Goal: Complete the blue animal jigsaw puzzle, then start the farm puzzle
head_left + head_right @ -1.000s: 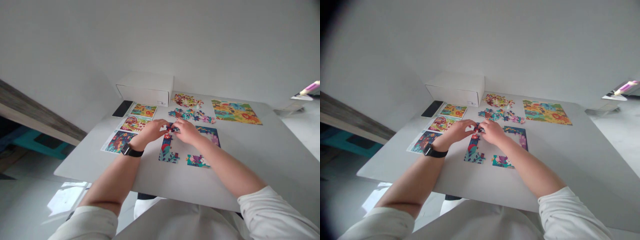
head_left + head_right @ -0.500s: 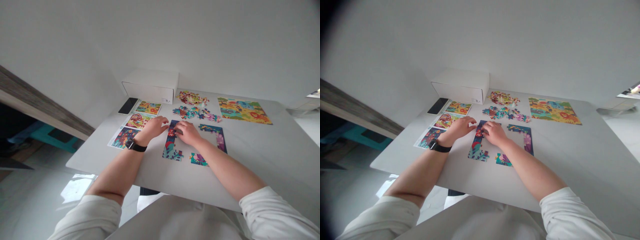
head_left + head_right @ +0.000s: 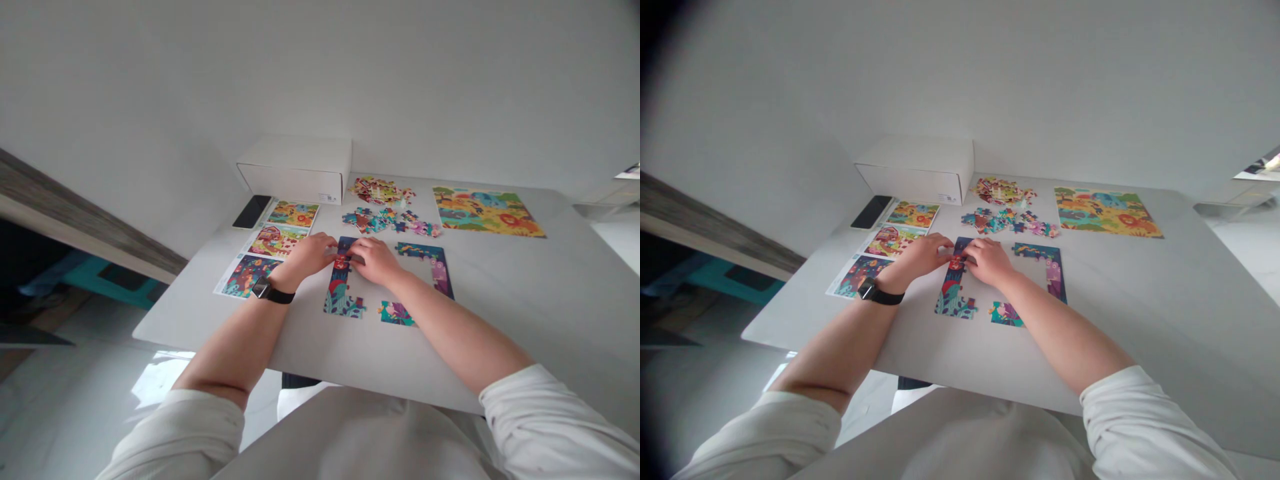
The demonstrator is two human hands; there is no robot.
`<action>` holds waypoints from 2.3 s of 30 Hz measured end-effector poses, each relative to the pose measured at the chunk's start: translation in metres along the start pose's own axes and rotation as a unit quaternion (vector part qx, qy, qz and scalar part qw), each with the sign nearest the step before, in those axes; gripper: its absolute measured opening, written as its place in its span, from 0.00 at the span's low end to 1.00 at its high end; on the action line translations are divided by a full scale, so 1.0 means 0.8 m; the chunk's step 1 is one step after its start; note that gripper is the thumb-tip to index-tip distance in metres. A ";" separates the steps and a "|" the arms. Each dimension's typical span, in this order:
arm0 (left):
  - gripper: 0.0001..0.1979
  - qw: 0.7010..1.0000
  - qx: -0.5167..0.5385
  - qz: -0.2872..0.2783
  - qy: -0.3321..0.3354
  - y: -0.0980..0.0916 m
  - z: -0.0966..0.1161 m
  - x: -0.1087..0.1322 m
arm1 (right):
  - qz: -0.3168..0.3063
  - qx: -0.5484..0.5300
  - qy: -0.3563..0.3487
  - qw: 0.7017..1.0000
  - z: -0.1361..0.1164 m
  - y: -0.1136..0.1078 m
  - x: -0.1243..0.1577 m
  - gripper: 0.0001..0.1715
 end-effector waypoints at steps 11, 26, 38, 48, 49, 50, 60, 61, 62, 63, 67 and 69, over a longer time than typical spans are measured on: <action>0.14 1.000 0.000 -0.005 0.008 -0.001 0.005 0.003 | -0.009 0.011 -0.006 1.000 -0.001 0.003 -0.001 0.12; 0.15 1.000 0.002 -0.023 0.013 -0.006 0.015 0.008 | -0.027 0.010 -0.011 1.000 -0.004 -0.001 -0.004 0.14; 0.16 0.999 -0.005 -0.031 0.026 -0.002 0.019 0.007 | -0.023 0.002 -0.024 0.999 -0.005 -0.002 -0.003 0.11; 0.15 0.999 -0.004 -0.034 0.037 0.000 0.017 0.007 | -0.027 0.014 -0.012 0.999 -0.006 0.000 -0.004 0.11; 0.17 0.998 0.000 -0.038 0.053 0.000 0.018 0.008 | -0.028 0.013 -0.011 0.999 -0.006 0.000 -0.004 0.11; 0.22 0.997 0.003 -0.047 0.069 0.001 0.018 0.011 | -0.029 0.013 -0.011 0.999 -0.006 0.000 -0.004 0.11; 0.60 0.974 -0.054 -0.210 0.064 0.044 0.007 0.034 | -0.042 0.018 0.001 0.999 -0.008 0.000 -0.007 0.11; 0.60 0.974 -0.054 -0.212 0.062 0.044 0.008 0.034 | -0.042 0.020 0.001 0.999 -0.009 0.000 -0.007 0.11; 0.59 0.974 -0.052 -0.212 0.061 0.044 0.008 0.034 | -0.043 0.021 0.001 0.999 -0.010 0.001 -0.007 0.11; 0.59 0.974 -0.050 -0.213 0.061 0.043 0.009 0.034 | -0.043 0.023 0.001 0.999 -0.010 0.001 -0.007 0.10; 0.60 0.974 -0.045 -0.215 0.060 0.043 0.009 0.033 | -0.046 0.035 0.002 0.998 -0.016 0.000 -0.007 0.10; 0.62 0.974 -0.047 -0.214 0.061 0.045 0.007 0.033 | -0.052 0.041 0.003 0.998 -0.019 -0.001 -0.007 0.10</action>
Point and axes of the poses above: each hand's wrist, its own x-axis away from the middle knuckle, its own y-axis out of the palm, z = x × y, the point moved 9 cm from there along -x, towards the middle knuckle, and after that the axes turned 11 degrees about -y, right-handed, at the moved point
